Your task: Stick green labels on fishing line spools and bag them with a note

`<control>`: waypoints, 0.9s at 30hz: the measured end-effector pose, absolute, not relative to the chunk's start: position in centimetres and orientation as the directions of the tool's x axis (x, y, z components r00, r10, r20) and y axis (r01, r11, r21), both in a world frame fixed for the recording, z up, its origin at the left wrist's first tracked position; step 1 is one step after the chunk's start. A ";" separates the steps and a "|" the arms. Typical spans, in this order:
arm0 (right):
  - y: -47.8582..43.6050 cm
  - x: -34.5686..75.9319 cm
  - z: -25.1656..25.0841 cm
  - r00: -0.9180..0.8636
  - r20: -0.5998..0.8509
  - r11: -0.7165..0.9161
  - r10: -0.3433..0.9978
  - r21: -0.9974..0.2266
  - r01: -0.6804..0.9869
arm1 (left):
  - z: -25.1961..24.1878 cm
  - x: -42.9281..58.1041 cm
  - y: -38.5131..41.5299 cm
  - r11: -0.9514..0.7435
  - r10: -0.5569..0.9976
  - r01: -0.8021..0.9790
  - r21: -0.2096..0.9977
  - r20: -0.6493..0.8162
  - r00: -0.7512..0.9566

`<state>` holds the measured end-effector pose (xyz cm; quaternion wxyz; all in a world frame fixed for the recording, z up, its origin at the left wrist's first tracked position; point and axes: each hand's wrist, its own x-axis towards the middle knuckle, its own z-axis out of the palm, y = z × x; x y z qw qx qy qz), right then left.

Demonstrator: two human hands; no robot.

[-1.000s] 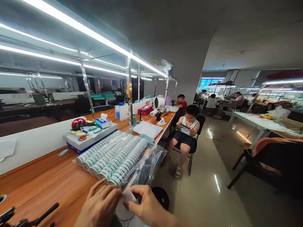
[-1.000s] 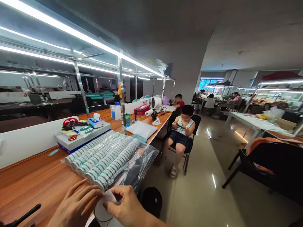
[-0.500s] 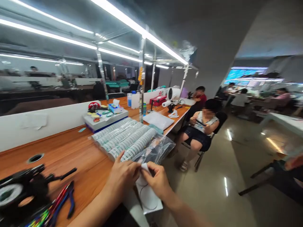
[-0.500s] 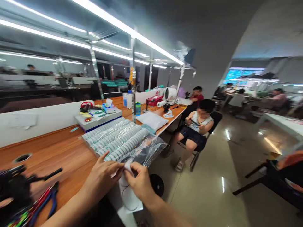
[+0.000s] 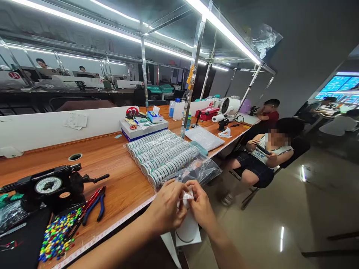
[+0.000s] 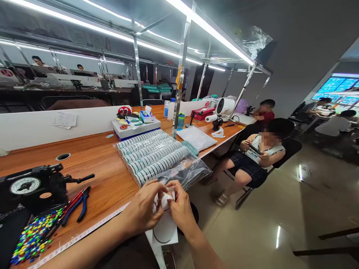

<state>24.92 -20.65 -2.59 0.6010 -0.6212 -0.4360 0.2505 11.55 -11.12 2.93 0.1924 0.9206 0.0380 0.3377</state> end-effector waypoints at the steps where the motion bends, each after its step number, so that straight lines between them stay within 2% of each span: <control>1: -20.9 25.0 -2.5 0.487 0.208 0.076 0.848 -0.958 0.277 | 2.9 11.5 -11.3 -0.883 0.235 -0.046 0.467 0.525 0.818; 4: -21.9 25.4 -1.7 0.451 0.174 -0.004 0.876 -0.931 0.366 | 2.6 11.7 -11.5 -0.744 0.323 0.092 0.662 0.236 0.916; 6: -22.8 25.9 -1.2 0.370 0.119 -0.028 0.921 -0.928 0.371 | 2.5 11.9 -11.2 -0.674 0.352 0.189 0.714 0.086 0.932; 9: -24.5 27.4 -0.9 0.025 -0.005 -0.010 1.000 -0.979 0.206 | 2.8 12.2 -10.3 -0.578 0.349 0.315 0.753 -0.121 0.929; 11: -25.5 28.4 -1.5 -0.229 -0.026 -0.019 0.973 -0.999 0.030 | 3.2 12.3 -9.5 -0.491 0.251 0.365 0.791 -0.272 0.929; 12: -25.9 28.9 -2.0 -0.302 -0.017 -0.028 0.953 -0.999 -0.030 | 3.4 12.4 -9.1 -0.449 0.164 0.365 0.815 -0.326 0.931; 14: -26.4 29.5 -3.3 -0.340 -0.008 -0.022 0.940 -0.999 -0.038 | 3.4 12.6 -8.5 -0.354 -0.027 0.322 0.878 -0.354 0.935; 16: -26.6 29.6 -4.2 -0.319 0.004 0.008 0.948 -1.000 0.012 | 3.0 13.0 -8.3 -0.199 -0.175 0.283 0.938 -0.318 0.932; 18: -26.6 29.5 -4.7 -0.336 0.014 0.011 0.942 -1.000 -0.011 | 2.6 13.5 -8.6 0.078 -0.237 0.316 0.946 -0.290 0.927; 20: -26.6 29.6 -5.1 -0.384 0.004 -0.044 0.923 -0.992 -0.114 | 3.0 13.9 -9.0 0.393 -0.243 0.346 0.852 -0.267 0.932; 22: -26.6 30.0 -5.8 -0.381 -0.030 -0.096 0.924 -0.983 -0.155 | 4.6 14.0 -9.3 0.614 -0.156 0.294 0.733 -0.252 0.955; 24: -26.8 30.8 -7.3 -0.242 -0.102 -0.130 0.965 -0.986 -0.103 | 7.4 13.7 -9.4 0.666 0.062 0.136 0.734 -0.236 0.970; 25: -27.0 31.3 -8.2 -0.133 -0.147 -0.158 0.980 -0.985 -0.075 | 8.9 13.5 -9.2 0.616 0.221 0.026 0.788 -0.204 0.954; 26: -27.3 31.8 -9.2 -0.020 -0.191 -0.192 0.981 -0.980 -0.060 | 10.3 13.2 -9.1 0.487 0.398 -0.091 0.869 -0.128 0.908; 27: -27.7 32.2 -10.2 0.084 -0.225 -0.219 0.971 -0.973 -0.071 | 11.4 13.0 -8.9 0.264 0.571 -0.184 0.947 0.000 0.821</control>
